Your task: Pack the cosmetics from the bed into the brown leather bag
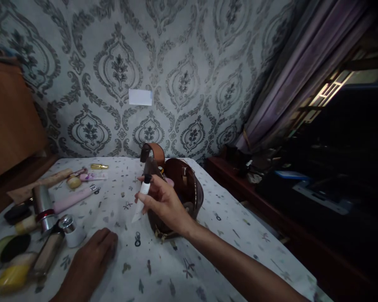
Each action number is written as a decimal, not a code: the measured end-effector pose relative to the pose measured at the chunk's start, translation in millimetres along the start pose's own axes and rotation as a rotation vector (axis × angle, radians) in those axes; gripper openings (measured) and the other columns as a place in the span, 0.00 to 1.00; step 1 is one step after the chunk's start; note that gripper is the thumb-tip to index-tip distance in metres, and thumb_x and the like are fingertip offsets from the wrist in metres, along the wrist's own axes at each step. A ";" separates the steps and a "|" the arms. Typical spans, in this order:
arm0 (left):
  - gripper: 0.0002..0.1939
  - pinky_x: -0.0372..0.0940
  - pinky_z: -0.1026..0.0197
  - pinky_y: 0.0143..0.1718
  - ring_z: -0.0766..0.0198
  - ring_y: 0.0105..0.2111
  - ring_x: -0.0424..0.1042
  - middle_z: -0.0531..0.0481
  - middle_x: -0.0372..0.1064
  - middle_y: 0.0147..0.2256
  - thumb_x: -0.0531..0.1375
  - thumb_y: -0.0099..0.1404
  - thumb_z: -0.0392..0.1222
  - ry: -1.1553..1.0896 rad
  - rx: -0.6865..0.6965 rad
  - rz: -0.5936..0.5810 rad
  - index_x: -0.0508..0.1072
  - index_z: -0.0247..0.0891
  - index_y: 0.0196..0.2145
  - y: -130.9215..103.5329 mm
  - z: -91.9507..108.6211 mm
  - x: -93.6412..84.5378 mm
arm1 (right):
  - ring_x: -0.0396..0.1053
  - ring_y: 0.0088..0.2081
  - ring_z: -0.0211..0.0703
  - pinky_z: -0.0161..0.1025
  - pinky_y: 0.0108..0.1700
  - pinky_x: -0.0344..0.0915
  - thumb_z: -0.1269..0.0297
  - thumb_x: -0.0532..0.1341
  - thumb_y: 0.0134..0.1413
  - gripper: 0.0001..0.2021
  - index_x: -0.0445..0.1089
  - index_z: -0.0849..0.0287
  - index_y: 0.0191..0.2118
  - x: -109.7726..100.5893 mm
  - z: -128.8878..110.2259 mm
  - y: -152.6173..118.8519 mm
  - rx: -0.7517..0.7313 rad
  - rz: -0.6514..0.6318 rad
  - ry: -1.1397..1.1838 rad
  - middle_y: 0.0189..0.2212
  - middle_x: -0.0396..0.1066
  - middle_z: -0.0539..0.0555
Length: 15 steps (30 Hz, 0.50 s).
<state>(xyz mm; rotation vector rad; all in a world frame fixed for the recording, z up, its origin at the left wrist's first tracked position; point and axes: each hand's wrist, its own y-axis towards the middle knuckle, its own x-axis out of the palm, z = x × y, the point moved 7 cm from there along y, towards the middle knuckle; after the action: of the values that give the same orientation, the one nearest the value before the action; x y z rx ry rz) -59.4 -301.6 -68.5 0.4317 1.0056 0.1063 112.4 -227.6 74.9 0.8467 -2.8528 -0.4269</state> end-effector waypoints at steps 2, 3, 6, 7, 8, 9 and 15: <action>0.13 0.71 0.59 0.41 0.57 0.40 0.76 0.47 0.74 0.41 0.51 0.69 0.47 -0.207 -0.056 -0.056 0.73 0.45 0.43 5.5 8.3 2.0 | 0.67 0.33 0.38 0.34 0.30 0.71 0.45 0.64 0.53 0.23 0.65 0.55 0.46 -2.4 3.9 -3.6 0.016 0.010 -0.002 0.32 0.66 0.49; 0.14 0.71 0.59 0.42 0.57 0.43 0.75 0.47 0.74 0.43 0.52 0.68 0.49 -0.317 -0.101 -0.090 0.72 0.45 0.47 9.0 13.6 2.8 | 0.68 0.33 0.38 0.35 0.31 0.72 0.43 0.62 0.54 0.22 0.65 0.56 0.45 -3.2 6.3 -5.6 0.026 0.016 0.001 0.31 0.66 0.49; 0.24 0.70 0.60 0.43 0.56 0.48 0.73 0.45 0.73 0.47 0.58 0.65 0.54 -0.659 -0.241 -0.153 0.66 0.45 0.55 21.8 34.7 3.2 | 0.68 0.32 0.38 0.36 0.33 0.73 0.43 0.61 0.55 0.20 0.64 0.56 0.40 -3.5 11.0 -11.8 0.038 0.028 0.018 0.30 0.64 0.48; 0.26 0.70 0.60 0.42 0.55 0.49 0.72 0.45 0.73 0.47 0.60 0.63 0.55 -0.775 -0.262 -0.158 0.65 0.44 0.56 27.0 43.4 2.4 | 0.68 0.32 0.38 0.37 0.34 0.73 0.43 0.61 0.55 0.19 0.64 0.56 0.38 -3.4 10.5 -13.8 0.032 0.030 0.023 0.30 0.64 0.48; 0.27 0.70 0.61 0.41 0.55 0.48 0.72 0.45 0.73 0.46 0.61 0.62 0.57 -0.873 -0.279 -0.166 0.66 0.43 0.55 32.2 51.5 2.2 | 0.68 0.32 0.38 0.37 0.34 0.73 0.44 0.61 0.56 0.19 0.64 0.56 0.37 -3.6 9.1 -15.9 0.026 0.032 0.028 0.30 0.65 0.48; 0.27 0.69 0.62 0.37 0.56 0.44 0.73 0.45 0.74 0.42 0.61 0.61 0.58 -0.948 -0.293 -0.196 0.68 0.41 0.53 37.1 59.2 3.6 | 0.68 0.31 0.38 0.37 0.34 0.72 0.44 0.62 0.56 0.18 0.64 0.56 0.36 -4.6 6.9 -17.9 0.020 0.037 0.031 0.30 0.65 0.48; 0.24 0.60 0.65 0.23 0.66 0.25 0.65 0.51 0.69 0.25 0.64 0.56 0.64 -1.218 -0.416 -0.267 0.73 0.37 0.31 52.2 74.1 18.6 | 0.63 0.28 0.35 0.35 0.33 0.67 0.49 0.63 0.56 0.15 0.70 0.58 0.34 -26.4 -13.0 -30.1 -0.012 0.096 -0.112 0.29 0.66 0.49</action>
<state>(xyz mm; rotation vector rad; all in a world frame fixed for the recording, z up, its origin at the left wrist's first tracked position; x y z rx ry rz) 18.3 -271.2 -28.5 -0.0668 -0.1778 -0.1792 152.5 -240.1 76.9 0.7014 -2.9747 -0.4944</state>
